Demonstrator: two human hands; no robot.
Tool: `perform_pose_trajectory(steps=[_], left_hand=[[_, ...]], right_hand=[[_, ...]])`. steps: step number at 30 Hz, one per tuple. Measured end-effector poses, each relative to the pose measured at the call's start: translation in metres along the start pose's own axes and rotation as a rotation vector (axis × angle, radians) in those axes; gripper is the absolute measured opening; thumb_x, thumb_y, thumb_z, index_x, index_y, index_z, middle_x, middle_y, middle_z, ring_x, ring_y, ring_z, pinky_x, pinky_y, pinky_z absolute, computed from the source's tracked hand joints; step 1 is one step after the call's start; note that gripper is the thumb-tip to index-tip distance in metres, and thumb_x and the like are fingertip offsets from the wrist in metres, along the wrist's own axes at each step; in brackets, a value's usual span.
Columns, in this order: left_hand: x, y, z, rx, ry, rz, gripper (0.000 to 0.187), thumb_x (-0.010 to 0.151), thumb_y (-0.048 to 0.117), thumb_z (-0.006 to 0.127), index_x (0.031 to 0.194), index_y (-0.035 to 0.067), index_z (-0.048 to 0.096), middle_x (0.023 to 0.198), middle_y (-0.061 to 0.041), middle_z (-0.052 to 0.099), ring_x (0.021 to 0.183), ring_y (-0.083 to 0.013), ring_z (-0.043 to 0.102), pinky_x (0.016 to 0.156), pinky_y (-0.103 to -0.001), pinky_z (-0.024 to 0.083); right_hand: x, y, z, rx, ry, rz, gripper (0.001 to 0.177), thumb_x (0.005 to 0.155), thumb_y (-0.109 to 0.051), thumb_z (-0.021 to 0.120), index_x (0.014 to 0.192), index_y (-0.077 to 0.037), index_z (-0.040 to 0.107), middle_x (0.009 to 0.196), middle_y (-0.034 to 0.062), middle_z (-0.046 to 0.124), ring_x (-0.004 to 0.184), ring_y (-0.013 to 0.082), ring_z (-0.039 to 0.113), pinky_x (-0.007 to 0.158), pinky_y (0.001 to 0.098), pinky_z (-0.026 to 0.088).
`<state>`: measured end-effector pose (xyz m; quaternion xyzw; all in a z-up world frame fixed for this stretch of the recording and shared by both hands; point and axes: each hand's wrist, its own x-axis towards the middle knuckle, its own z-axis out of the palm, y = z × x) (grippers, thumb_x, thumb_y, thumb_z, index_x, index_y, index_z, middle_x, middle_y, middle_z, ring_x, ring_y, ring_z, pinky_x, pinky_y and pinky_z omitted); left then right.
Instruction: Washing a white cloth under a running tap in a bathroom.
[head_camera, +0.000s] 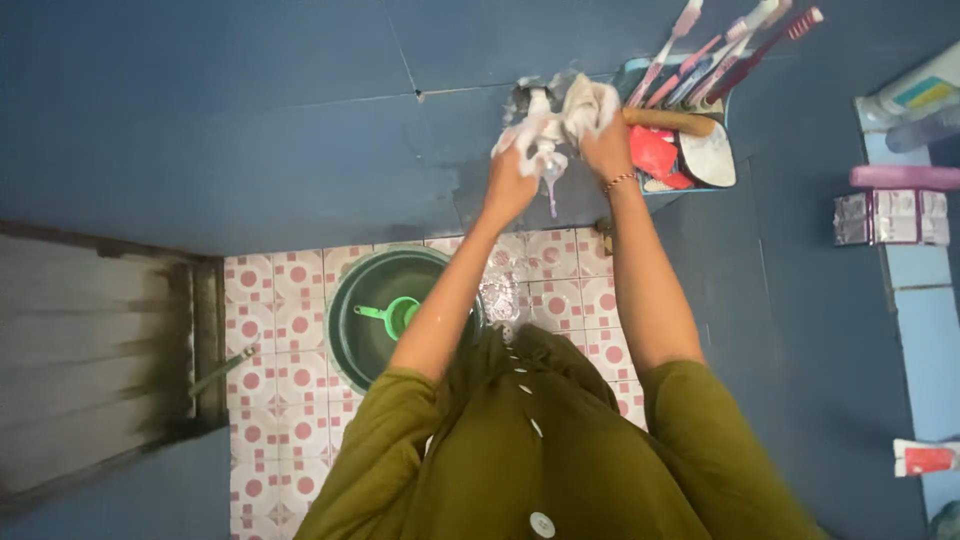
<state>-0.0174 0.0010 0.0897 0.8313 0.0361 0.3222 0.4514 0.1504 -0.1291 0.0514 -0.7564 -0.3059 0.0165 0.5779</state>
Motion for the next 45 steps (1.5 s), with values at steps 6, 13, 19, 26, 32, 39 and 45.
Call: perform_pose_trajectory(steps=[6, 13, 19, 26, 32, 39, 45], left_hand=[[-0.016, 0.056, -0.004, 0.093, 0.047, -0.32, 0.04, 0.089, 0.013, 0.072, 0.128, 0.014, 0.066, 0.124, -0.018, 0.066, 0.116, -0.0408, 0.063, 0.099, -0.045, 0.05], [-0.019, 0.068, 0.001, 0.176, 0.08, -0.362, 0.045, 0.084, 0.011, 0.074, 0.127, 0.018, 0.066, 0.121, -0.013, 0.068, 0.112, -0.0395, 0.063, 0.095, -0.047, 0.05], [-0.014, 0.067, 0.002, 0.264, 0.079, -0.374, 0.042, 0.086, 0.02, 0.079, 0.126, 0.021, 0.067, 0.117, -0.009, 0.07, 0.112, -0.0392, 0.064, 0.097, -0.048, 0.05], [-0.024, 0.058, 0.01, 0.341, 0.1, -0.399, 0.046, 0.082, 0.021, 0.079, 0.126, 0.023, 0.067, 0.119, -0.007, 0.07, 0.111, -0.0386, 0.062, 0.094, -0.049, 0.047], [-0.025, 0.069, 0.01, 0.357, 0.125, -0.363, 0.045, 0.084, 0.019, 0.078, 0.127, 0.024, 0.067, 0.117, -0.006, 0.071, 0.111, -0.0366, 0.062, 0.099, -0.05, 0.044], [-0.022, 0.075, 0.006, 0.366, 0.123, -0.384, 0.045, 0.081, 0.02, 0.08, 0.124, 0.025, 0.07, 0.113, -0.009, 0.072, 0.107, -0.0381, 0.063, 0.096, -0.05, 0.045], [-0.025, 0.072, 0.008, 0.263, 0.132, -0.409, 0.049, 0.082, 0.018, 0.077, 0.129, 0.027, 0.068, 0.115, -0.01, 0.074, 0.105, -0.0388, 0.066, 0.087, -0.047, 0.053]], right_hand=[[0.012, 0.029, 0.033, -0.301, -0.086, -0.252, 0.034, 0.08, -0.004, 0.071, 0.114, -0.004, 0.073, 0.11, 0.0188, 0.075, 0.104, 0.0319, 0.072, 0.095, 0.0389, 0.056], [-0.004, -0.008, 0.03, 0.035, 0.034, 0.121, 0.017, 0.091, -0.009, 0.066, 0.107, -0.003, 0.071, 0.095, 0.014, 0.074, 0.093, 0.0242, 0.069, 0.085, 0.0357, 0.057], [0.012, 0.028, 0.046, -0.117, 0.096, -0.125, 0.018, 0.082, -0.004, 0.071, 0.1, -0.001, 0.07, 0.089, 0.0109, 0.072, 0.083, 0.0155, 0.067, 0.076, 0.0326, 0.054], [-0.035, 0.02, 0.029, 0.274, 0.013, 0.217, 0.012, 0.091, -0.002, 0.057, 0.099, -0.003, 0.065, 0.091, 0.0066, 0.067, 0.087, 0.0118, 0.06, 0.076, 0.0328, 0.051], [0.007, 0.046, 0.054, -0.06, 0.074, 0.032, 0.009, 0.095, -0.01, 0.064, 0.097, -0.001, 0.062, 0.084, 0.0059, 0.067, 0.079, 0.0149, 0.061, 0.072, 0.0351, 0.052], [-0.024, -0.017, 0.041, 1.065, -0.309, 0.771, 0.029, 0.099, -0.044, 0.06, 0.104, -0.016, 0.066, 0.086, 0.0029, 0.07, 0.069, 0.0183, 0.065, 0.047, 0.0356, 0.044], [0.001, 0.039, 0.064, 1.25, -0.383, 0.702, 0.033, 0.106, -0.045, 0.057, 0.113, -0.012, 0.063, 0.097, 0.0055, 0.066, 0.084, 0.0192, 0.068, 0.068, 0.0346, 0.059]])
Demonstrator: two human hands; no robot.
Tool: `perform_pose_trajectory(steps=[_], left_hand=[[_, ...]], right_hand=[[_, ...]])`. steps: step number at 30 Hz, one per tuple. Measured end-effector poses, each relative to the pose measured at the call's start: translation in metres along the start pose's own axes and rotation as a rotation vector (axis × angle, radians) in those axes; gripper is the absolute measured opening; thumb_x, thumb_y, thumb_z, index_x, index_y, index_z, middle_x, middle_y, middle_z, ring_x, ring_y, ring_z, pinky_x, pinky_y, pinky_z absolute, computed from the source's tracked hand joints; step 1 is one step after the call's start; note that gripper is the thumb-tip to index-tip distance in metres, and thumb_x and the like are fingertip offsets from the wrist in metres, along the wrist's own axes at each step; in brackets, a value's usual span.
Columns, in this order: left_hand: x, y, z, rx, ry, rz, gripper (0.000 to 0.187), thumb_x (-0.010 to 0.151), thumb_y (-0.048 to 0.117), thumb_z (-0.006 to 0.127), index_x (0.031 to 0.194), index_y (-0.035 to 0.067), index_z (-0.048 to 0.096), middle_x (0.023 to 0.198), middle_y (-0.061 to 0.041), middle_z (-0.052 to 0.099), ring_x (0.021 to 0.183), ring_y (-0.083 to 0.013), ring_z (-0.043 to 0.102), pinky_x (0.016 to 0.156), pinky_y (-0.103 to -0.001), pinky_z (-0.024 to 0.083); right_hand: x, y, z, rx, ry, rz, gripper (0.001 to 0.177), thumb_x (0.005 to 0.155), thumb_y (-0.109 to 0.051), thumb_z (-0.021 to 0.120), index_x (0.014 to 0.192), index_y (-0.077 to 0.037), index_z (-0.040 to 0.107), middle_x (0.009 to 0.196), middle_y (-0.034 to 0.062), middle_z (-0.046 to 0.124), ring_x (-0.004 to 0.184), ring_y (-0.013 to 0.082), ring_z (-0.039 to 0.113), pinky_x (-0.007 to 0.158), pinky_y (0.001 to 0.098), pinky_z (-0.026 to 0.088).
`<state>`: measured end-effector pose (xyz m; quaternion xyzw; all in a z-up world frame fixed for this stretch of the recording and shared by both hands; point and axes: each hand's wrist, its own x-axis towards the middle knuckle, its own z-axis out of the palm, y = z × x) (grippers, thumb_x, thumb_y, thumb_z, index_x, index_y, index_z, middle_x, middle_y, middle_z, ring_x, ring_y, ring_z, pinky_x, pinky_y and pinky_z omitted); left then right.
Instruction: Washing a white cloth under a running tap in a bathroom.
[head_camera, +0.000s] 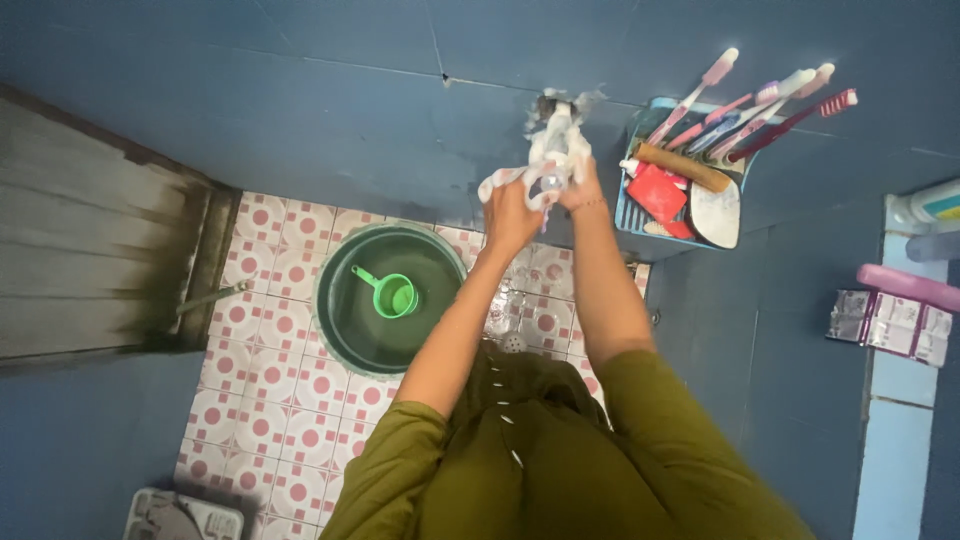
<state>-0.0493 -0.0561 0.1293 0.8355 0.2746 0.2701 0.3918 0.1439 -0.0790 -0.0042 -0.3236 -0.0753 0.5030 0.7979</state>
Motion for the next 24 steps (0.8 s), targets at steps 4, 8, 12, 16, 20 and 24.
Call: perform_pose_trajectory(steps=[4, 8, 12, 16, 20, 24], left_hand=[[-0.001, 0.01, -0.007, 0.072, 0.005, -0.038, 0.052, 0.082, 0.017, 0.077, 0.132, 0.028, 0.068, 0.113, -0.013, 0.072, 0.106, -0.0386, 0.065, 0.089, -0.048, 0.052], [-0.001, 0.009, -0.008, 0.137, 0.016, -0.041, 0.047, 0.081, 0.023, 0.082, 0.127, 0.028, 0.07, 0.107, -0.012, 0.074, 0.103, -0.0379, 0.067, 0.092, -0.051, 0.048], [-0.001, -0.011, 0.006, 0.055, -0.014, -0.075, 0.047, 0.085, 0.019, 0.077, 0.13, 0.028, 0.066, 0.114, -0.01, 0.075, 0.105, -0.0377, 0.068, 0.088, -0.048, 0.053], [0.003, 0.003, -0.005, 0.058, 0.001, -0.03, 0.05, 0.083, 0.02, 0.077, 0.131, 0.03, 0.067, 0.113, -0.011, 0.074, 0.105, -0.0379, 0.068, 0.085, -0.048, 0.052], [-0.001, 0.004, -0.002, 0.063, 0.0, -0.068, 0.046, 0.083, 0.029, 0.081, 0.128, 0.029, 0.068, 0.107, -0.01, 0.075, 0.104, -0.0374, 0.068, 0.085, -0.048, 0.051], [0.002, 0.004, 0.0, 0.212, 0.129, 0.097, 0.045, 0.077, 0.029, 0.083, 0.12, 0.026, 0.071, 0.1, -0.008, 0.077, 0.102, -0.0375, 0.069, 0.091, -0.053, 0.046]], right_hand=[[0.0, 0.015, 0.013, -0.01, -0.039, -0.074, 0.048, 0.099, -0.05, 0.051, 0.11, -0.006, 0.064, 0.094, 0.0085, 0.07, 0.079, 0.0214, 0.07, 0.066, 0.0343, 0.06], [-0.027, 0.042, -0.006, 0.085, 0.141, -0.078, 0.043, 0.107, -0.048, 0.052, 0.116, -0.008, 0.066, 0.094, 0.0047, 0.071, 0.071, 0.0137, 0.064, 0.053, 0.026, 0.047], [-0.06, 0.031, 0.007, 0.159, 0.143, -0.058, 0.027, 0.106, -0.03, 0.052, 0.122, -0.012, 0.063, 0.105, 0.0038, 0.072, 0.092, 0.0166, 0.069, 0.077, 0.0311, 0.058], [-0.07, -0.01, 0.011, -0.261, 0.131, -0.071, 0.014, 0.1, -0.024, 0.055, 0.11, -0.015, 0.059, 0.101, 0.0001, 0.071, 0.096, 0.0179, 0.071, 0.076, 0.0365, 0.062], [-0.051, -0.017, -0.008, -1.441, -0.024, -0.49, 0.026, 0.109, -0.024, 0.05, 0.123, -0.013, 0.069, 0.108, 0.0018, 0.072, 0.099, 0.0204, 0.07, 0.081, 0.0325, 0.055], [-0.035, 0.013, 0.0, -0.179, 0.137, 0.118, 0.01, 0.101, -0.029, 0.066, 0.103, -0.02, 0.065, 0.083, -0.0049, 0.065, 0.073, 0.0136, 0.062, 0.055, 0.0304, 0.05]])
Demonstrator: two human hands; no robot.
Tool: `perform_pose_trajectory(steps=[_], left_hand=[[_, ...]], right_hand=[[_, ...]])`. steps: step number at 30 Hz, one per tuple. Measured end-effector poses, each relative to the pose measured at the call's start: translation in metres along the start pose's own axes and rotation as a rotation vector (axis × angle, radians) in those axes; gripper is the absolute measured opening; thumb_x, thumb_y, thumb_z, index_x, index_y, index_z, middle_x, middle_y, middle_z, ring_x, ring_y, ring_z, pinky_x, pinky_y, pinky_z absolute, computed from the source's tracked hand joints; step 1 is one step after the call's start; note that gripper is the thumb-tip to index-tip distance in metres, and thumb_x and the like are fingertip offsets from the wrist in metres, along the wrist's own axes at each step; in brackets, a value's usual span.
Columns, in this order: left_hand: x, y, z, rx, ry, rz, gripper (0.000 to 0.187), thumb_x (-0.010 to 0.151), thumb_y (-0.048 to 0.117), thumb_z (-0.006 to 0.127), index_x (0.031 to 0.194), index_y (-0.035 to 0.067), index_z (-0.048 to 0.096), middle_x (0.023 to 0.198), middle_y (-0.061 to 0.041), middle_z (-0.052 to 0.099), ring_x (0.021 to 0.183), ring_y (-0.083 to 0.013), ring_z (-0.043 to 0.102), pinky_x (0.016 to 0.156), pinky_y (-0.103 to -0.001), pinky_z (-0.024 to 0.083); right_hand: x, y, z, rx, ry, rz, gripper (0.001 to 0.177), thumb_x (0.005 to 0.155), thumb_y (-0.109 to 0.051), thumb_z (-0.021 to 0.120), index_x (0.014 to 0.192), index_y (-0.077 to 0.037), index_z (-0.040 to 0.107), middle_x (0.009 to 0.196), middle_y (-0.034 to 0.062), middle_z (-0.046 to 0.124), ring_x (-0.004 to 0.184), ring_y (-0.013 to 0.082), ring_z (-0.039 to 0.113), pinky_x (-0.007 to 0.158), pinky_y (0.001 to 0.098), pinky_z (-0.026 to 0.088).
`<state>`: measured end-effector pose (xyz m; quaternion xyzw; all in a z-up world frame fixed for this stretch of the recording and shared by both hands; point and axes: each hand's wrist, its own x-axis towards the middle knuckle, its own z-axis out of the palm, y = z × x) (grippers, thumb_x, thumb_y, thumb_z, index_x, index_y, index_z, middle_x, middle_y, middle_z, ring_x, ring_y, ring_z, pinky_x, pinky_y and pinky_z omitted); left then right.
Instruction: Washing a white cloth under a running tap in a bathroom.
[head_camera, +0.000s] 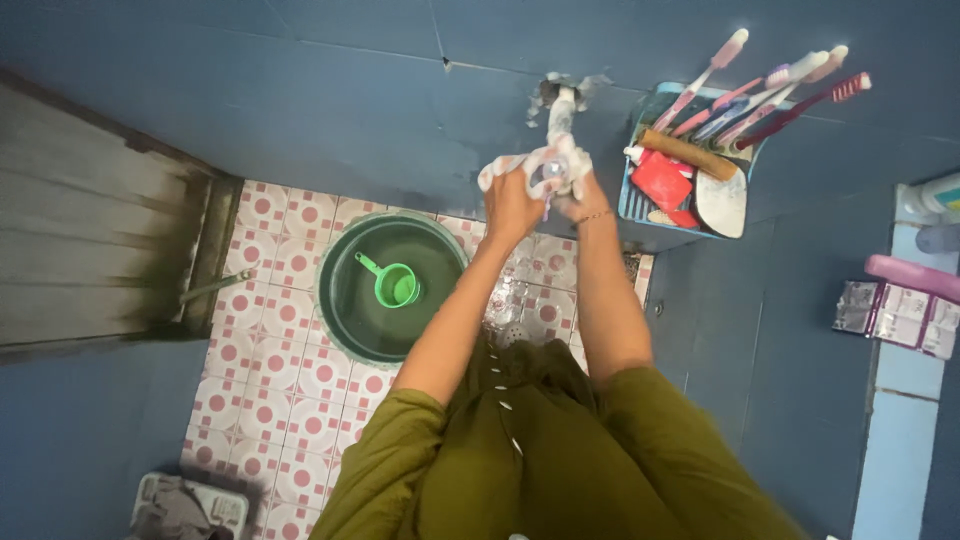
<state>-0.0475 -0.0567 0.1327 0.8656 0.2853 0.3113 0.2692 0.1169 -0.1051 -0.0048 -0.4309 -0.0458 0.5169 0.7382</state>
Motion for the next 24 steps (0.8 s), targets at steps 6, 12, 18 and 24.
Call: perform_pose_trajectory(steps=[6, 12, 18, 24], left_hand=[[-0.006, -0.002, 0.002, -0.174, -0.118, -0.137, 0.046, 0.086, 0.024, 0.078, 0.13, 0.026, 0.068, 0.114, -0.01, 0.074, 0.107, -0.0354, 0.066, 0.094, -0.048, 0.049], [-0.003, 0.001, -0.002, -0.183, -0.076, -0.098, 0.046, 0.082, 0.02, 0.08, 0.127, 0.024, 0.069, 0.111, -0.011, 0.074, 0.11, -0.0393, 0.064, 0.091, -0.048, 0.049], [-0.006, -0.005, 0.003, -0.18, -0.1, -0.147, 0.046, 0.084, 0.025, 0.079, 0.128, 0.029, 0.069, 0.111, -0.011, 0.075, 0.106, -0.0366, 0.067, 0.091, -0.048, 0.051], [-0.001, -0.018, 0.01, -0.12, -0.108, -0.104, 0.046, 0.082, 0.028, 0.082, 0.126, 0.029, 0.069, 0.107, -0.014, 0.074, 0.101, -0.0386, 0.068, 0.084, -0.049, 0.052]], right_hand=[[0.005, 0.047, -0.017, 0.461, -0.048, -0.173, 0.02, 0.099, -0.03, 0.067, 0.114, -0.017, 0.065, 0.1, -0.0041, 0.067, 0.088, 0.0084, 0.066, 0.072, 0.0223, 0.055], [0.013, 0.015, -0.01, 0.163, -0.028, 0.011, 0.028, 0.104, -0.046, 0.064, 0.102, -0.018, 0.058, 0.08, -0.0044, 0.06, 0.057, 0.0078, 0.057, 0.048, 0.0236, 0.047], [-0.033, 0.018, 0.033, 0.137, 0.183, -0.266, 0.034, 0.103, -0.046, 0.057, 0.111, -0.014, 0.064, 0.083, -0.0021, 0.061, 0.057, 0.0069, 0.053, 0.046, 0.0218, 0.04], [-0.063, 0.006, 0.014, -0.128, -0.048, -0.375, 0.013, 0.087, -0.015, 0.056, 0.098, -0.009, 0.052, 0.089, 0.0081, 0.068, 0.058, 0.0093, 0.045, 0.049, 0.0244, 0.033]])
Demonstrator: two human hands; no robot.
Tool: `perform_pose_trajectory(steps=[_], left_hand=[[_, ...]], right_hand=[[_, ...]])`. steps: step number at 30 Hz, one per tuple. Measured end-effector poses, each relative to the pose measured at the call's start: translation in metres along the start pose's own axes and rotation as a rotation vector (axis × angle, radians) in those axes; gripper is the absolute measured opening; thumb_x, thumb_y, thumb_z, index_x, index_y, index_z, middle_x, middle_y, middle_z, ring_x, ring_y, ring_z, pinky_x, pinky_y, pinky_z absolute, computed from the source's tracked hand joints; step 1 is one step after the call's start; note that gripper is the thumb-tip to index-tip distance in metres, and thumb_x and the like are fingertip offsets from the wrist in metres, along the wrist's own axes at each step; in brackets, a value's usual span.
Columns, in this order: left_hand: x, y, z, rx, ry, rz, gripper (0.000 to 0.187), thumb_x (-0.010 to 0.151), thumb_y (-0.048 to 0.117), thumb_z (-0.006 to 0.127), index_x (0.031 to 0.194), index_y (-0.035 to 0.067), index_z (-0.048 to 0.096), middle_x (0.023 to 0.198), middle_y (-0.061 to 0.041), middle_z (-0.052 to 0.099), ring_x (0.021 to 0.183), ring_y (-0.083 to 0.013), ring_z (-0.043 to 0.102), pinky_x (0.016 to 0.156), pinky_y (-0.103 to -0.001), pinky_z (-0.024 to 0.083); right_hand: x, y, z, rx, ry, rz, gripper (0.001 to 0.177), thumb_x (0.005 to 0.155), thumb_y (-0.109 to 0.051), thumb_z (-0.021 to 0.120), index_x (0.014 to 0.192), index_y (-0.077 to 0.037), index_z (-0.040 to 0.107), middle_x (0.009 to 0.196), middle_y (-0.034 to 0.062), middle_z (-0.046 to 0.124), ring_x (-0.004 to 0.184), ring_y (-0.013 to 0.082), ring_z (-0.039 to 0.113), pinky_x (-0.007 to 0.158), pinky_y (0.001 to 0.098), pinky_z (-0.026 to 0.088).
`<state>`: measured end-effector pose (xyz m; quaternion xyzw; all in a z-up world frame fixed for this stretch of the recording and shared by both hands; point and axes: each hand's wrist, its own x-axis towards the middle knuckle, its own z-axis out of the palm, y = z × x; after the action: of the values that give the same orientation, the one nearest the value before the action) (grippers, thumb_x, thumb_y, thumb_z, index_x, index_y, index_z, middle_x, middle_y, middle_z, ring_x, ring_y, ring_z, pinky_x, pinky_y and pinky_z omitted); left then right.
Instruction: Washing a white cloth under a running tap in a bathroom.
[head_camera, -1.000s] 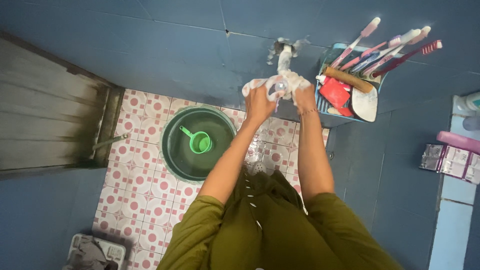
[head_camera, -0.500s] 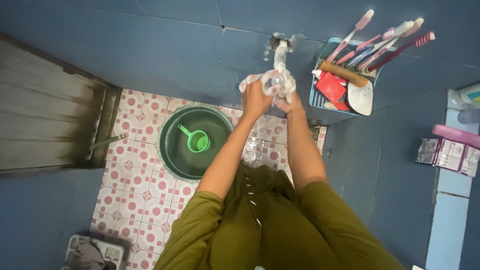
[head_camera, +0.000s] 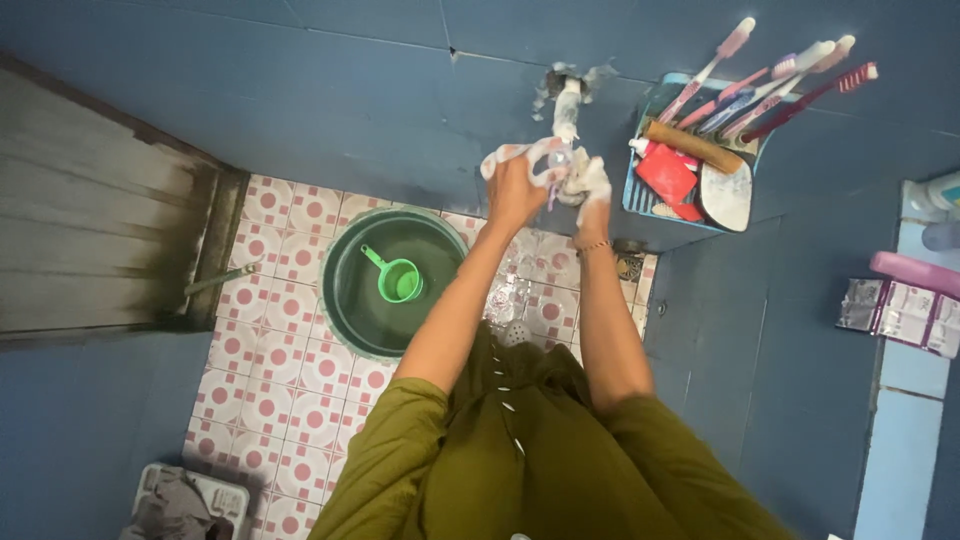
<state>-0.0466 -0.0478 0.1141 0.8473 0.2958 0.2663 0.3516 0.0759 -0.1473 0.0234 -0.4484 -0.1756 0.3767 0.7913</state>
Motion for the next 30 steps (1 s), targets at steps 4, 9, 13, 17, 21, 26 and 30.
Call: perform_pose_trajectory(steps=[4, 9, 13, 17, 21, 26, 30], left_hand=[[-0.002, -0.001, -0.002, 0.003, -0.002, 0.018, 0.044, 0.082, 0.025, 0.081, 0.125, 0.03, 0.071, 0.108, -0.013, 0.075, 0.102, -0.0378, 0.069, 0.085, -0.049, 0.053], [0.0, -0.001, 0.001, 0.008, -0.047, -0.075, 0.043, 0.084, 0.028, 0.079, 0.126, 0.031, 0.07, 0.107, -0.012, 0.075, 0.099, -0.0365, 0.07, 0.086, -0.048, 0.053], [0.001, 0.007, -0.008, 0.036, -0.022, -0.028, 0.042, 0.084, 0.033, 0.081, 0.125, 0.032, 0.071, 0.103, -0.011, 0.076, 0.1, -0.0354, 0.07, 0.09, -0.05, 0.049], [-0.002, 0.007, -0.004, 0.009, -0.015, -0.001, 0.044, 0.084, 0.034, 0.079, 0.128, 0.033, 0.07, 0.111, -0.009, 0.075, 0.108, -0.0353, 0.066, 0.089, -0.048, 0.05], [0.001, 0.012, -0.008, 0.096, -0.005, 0.036, 0.044, 0.082, 0.034, 0.081, 0.124, 0.032, 0.07, 0.108, -0.006, 0.076, 0.106, -0.0328, 0.065, 0.091, -0.047, 0.049], [0.0, 0.007, -0.004, 0.092, 0.015, 0.033, 0.043, 0.082, 0.032, 0.081, 0.124, 0.034, 0.071, 0.106, -0.006, 0.075, 0.105, -0.0326, 0.065, 0.09, -0.049, 0.048], [0.001, 0.009, -0.005, 0.002, 0.024, 0.039, 0.043, 0.084, 0.033, 0.08, 0.125, 0.033, 0.069, 0.11, -0.006, 0.076, 0.108, -0.0333, 0.065, 0.09, -0.047, 0.051]], right_hand=[[0.017, 0.021, -0.012, -0.04, 0.13, -0.007, 0.014, 0.077, -0.006, 0.053, 0.09, -0.01, 0.049, 0.084, 0.0077, 0.067, 0.057, 0.0102, 0.049, 0.05, 0.0244, 0.037], [0.009, 0.015, -0.019, -0.258, 0.123, -0.014, 0.019, 0.088, -0.012, 0.056, 0.102, -0.006, 0.067, 0.088, 0.0026, 0.066, 0.07, 0.0086, 0.06, 0.061, 0.0233, 0.047], [0.014, 0.036, -0.052, -0.258, 0.162, -0.18, 0.02, 0.091, -0.011, 0.061, 0.106, -0.001, 0.069, 0.098, 0.0043, 0.071, 0.084, 0.0141, 0.071, 0.078, 0.0287, 0.06], [0.014, 0.029, -0.046, -0.273, 0.12, -0.082, 0.021, 0.097, -0.016, 0.054, 0.104, -0.005, 0.07, 0.098, 0.0031, 0.073, 0.085, 0.0106, 0.07, 0.076, 0.0244, 0.056], [0.008, 0.019, -0.013, -0.186, -0.004, 0.067, 0.02, 0.086, -0.008, 0.056, 0.104, -0.007, 0.066, 0.086, 0.0003, 0.067, 0.068, 0.0109, 0.061, 0.06, 0.0256, 0.047], [-0.005, 0.062, -0.026, -0.146, 0.078, 0.02, 0.023, 0.099, -0.017, 0.06, 0.118, -0.006, 0.065, 0.101, 0.001, 0.064, 0.088, 0.0128, 0.063, 0.077, 0.028, 0.05], [-0.012, 0.04, 0.033, 0.609, 0.105, 0.21, 0.031, 0.096, -0.026, 0.059, 0.126, -0.018, 0.059, 0.122, 0.0002, 0.066, 0.116, 0.0194, 0.065, 0.102, 0.0426, 0.055]])
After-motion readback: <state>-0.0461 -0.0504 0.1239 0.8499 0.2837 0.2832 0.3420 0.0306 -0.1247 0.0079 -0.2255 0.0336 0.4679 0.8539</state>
